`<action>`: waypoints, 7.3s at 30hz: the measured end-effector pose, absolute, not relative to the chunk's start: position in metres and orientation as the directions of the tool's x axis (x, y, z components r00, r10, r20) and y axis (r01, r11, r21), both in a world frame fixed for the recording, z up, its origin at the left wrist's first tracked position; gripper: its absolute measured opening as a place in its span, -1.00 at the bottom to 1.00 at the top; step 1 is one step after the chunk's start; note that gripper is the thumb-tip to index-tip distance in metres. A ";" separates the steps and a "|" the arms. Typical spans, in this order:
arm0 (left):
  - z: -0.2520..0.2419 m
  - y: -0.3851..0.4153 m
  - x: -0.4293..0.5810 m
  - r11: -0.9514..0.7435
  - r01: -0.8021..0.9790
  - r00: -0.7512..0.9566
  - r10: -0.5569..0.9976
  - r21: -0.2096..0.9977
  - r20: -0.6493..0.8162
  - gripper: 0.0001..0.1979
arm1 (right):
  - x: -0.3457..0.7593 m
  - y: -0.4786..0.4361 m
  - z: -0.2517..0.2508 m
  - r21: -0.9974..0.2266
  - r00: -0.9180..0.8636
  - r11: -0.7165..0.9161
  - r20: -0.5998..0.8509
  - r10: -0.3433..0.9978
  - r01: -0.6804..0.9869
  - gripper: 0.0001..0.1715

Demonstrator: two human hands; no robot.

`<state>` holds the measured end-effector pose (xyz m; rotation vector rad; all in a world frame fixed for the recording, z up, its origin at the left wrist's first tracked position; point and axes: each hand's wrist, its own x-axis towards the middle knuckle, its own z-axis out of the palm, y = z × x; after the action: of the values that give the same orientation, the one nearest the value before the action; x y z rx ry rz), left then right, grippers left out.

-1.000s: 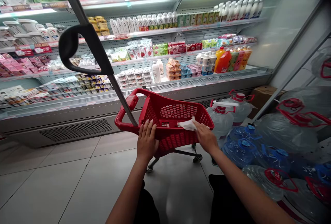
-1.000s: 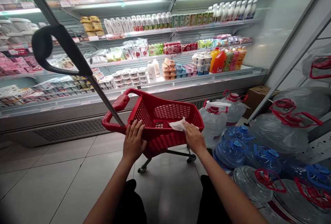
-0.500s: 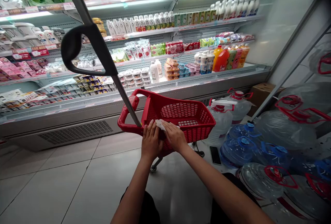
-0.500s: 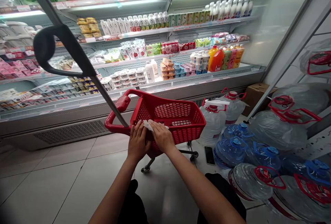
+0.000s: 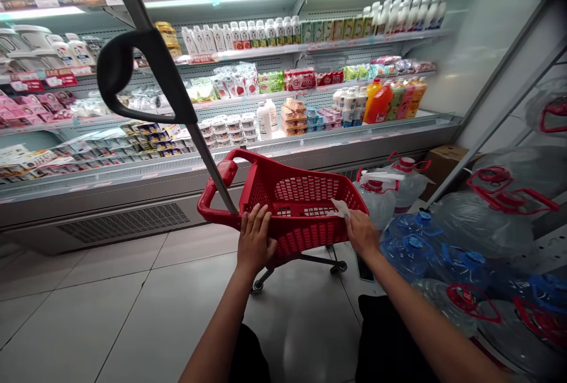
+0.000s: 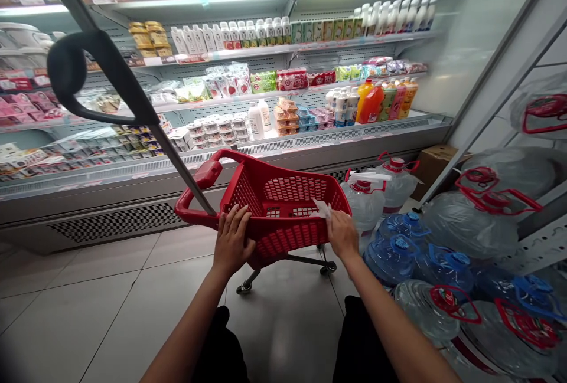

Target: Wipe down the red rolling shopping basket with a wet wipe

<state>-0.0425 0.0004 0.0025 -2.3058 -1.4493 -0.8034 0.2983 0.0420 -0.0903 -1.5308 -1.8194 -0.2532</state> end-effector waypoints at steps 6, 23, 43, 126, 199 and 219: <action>0.000 0.006 -0.031 -0.453 0.890 0.335 0.724 0.050 0.603 -0.27 | 0.160 0.036 -0.052 -0.255 -0.274 0.523 0.625 0.731 0.813 -0.36; 0.015 0.002 -0.026 -0.418 0.902 0.259 0.720 0.105 0.644 -0.47 | 0.231 0.026 -0.053 -0.459 -0.145 0.457 0.567 0.811 0.762 -0.42; 0.017 0.027 0.019 -0.458 0.796 0.179 0.803 0.396 0.568 -0.77 | 0.241 0.029 -0.033 -0.692 -0.129 0.390 0.399 0.908 0.607 -0.64; -0.017 0.038 -0.115 -0.625 0.779 0.517 0.691 0.057 0.506 -0.40 | 0.196 -0.019 -0.078 -0.360 -0.278 0.492 0.506 0.817 0.793 -0.61; -0.102 -0.104 -0.019 -0.578 0.808 0.383 0.663 0.115 0.643 -0.30 | 0.223 -0.033 -0.096 -0.448 -0.099 0.392 0.549 0.830 0.804 -0.29; -0.085 -0.118 0.022 -0.614 0.789 0.450 0.613 0.033 0.649 -0.53 | 0.199 -0.042 -0.098 -0.497 -0.098 0.466 0.600 0.794 0.732 -0.31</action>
<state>0.0219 -0.1176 -0.0850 -2.4302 -1.2060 -0.9188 0.1994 -0.0417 -0.0975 -1.2862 -1.8458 0.0895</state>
